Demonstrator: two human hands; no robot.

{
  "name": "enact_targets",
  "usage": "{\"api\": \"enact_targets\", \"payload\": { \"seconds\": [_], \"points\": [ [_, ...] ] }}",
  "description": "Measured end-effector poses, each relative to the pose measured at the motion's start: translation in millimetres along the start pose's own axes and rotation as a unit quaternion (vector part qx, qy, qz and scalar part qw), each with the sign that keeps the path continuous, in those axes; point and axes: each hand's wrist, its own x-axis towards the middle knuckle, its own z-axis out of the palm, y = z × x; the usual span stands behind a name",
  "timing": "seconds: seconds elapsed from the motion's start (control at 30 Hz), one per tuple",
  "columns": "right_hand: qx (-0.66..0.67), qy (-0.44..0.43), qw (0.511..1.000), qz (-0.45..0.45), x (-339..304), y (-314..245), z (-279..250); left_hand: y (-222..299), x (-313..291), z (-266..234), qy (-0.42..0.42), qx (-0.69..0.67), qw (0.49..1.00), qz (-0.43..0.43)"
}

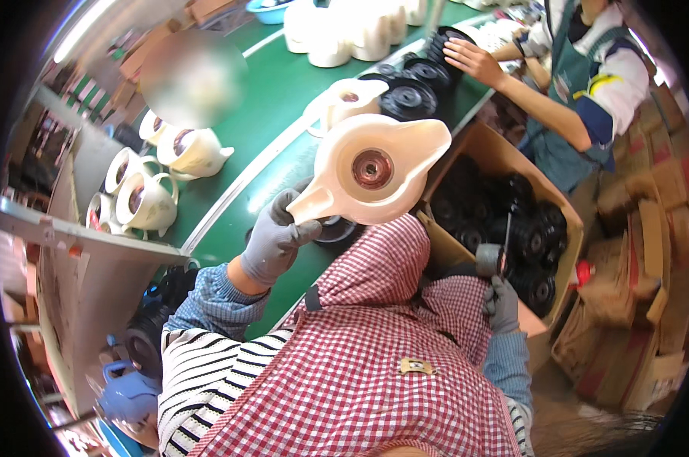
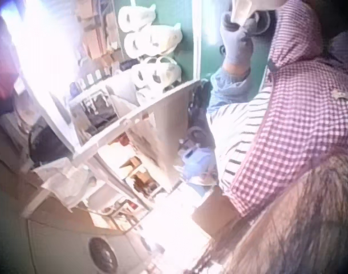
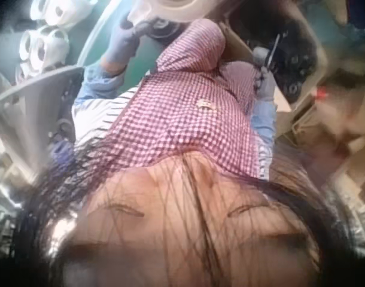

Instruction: The person assembles white electric kettles by inserting a metal heating element into the base, placing a black plastic base onto the kettle, and securing it. The person handles multiple kettles one at a time on a green workbench.

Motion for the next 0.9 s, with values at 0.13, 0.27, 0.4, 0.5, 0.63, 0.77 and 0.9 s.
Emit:
{"api": "enact_targets", "payload": {
  "seconds": [0.13,0.27,0.4,0.5,0.63,0.77,0.9],
  "points": [
    [-0.018,0.014,1.0,0.021,15.7,1.4,-11.2,22.4,-15.7,-18.6,0.107,0.045,0.989,0.09],
    [-0.075,0.023,0.997,-0.003,12.0,-10.4,15.8,35.8,-35.6,-56.8,0.164,0.08,0.981,0.068],
    [-0.17,-0.123,0.968,-0.135,15.3,-43.7,68.9,33.7,-48.2,-84.0,0.229,0.126,0.964,0.048],
    [-0.347,-0.186,0.843,-0.365,31.1,-58.7,134.7,33.6,-61.3,-98.0,0.257,0.134,0.957,0.022],
    [-0.495,-0.192,0.783,-0.323,61.0,-62.4,219.3,34.7,-81.1,-106.0,0.283,0.133,0.95,-0.01],
    [-0.473,-0.213,0.788,-0.332,134.6,-16.2,234.0,33.8,-97.2,-109.6,0.298,0.149,0.941,-0.054],
    [-0.623,-0.179,0.713,-0.268,109.4,-40.4,279.3,38.1,-112.3,-104.3,0.297,0.142,0.941,-0.078]
  ]
}}
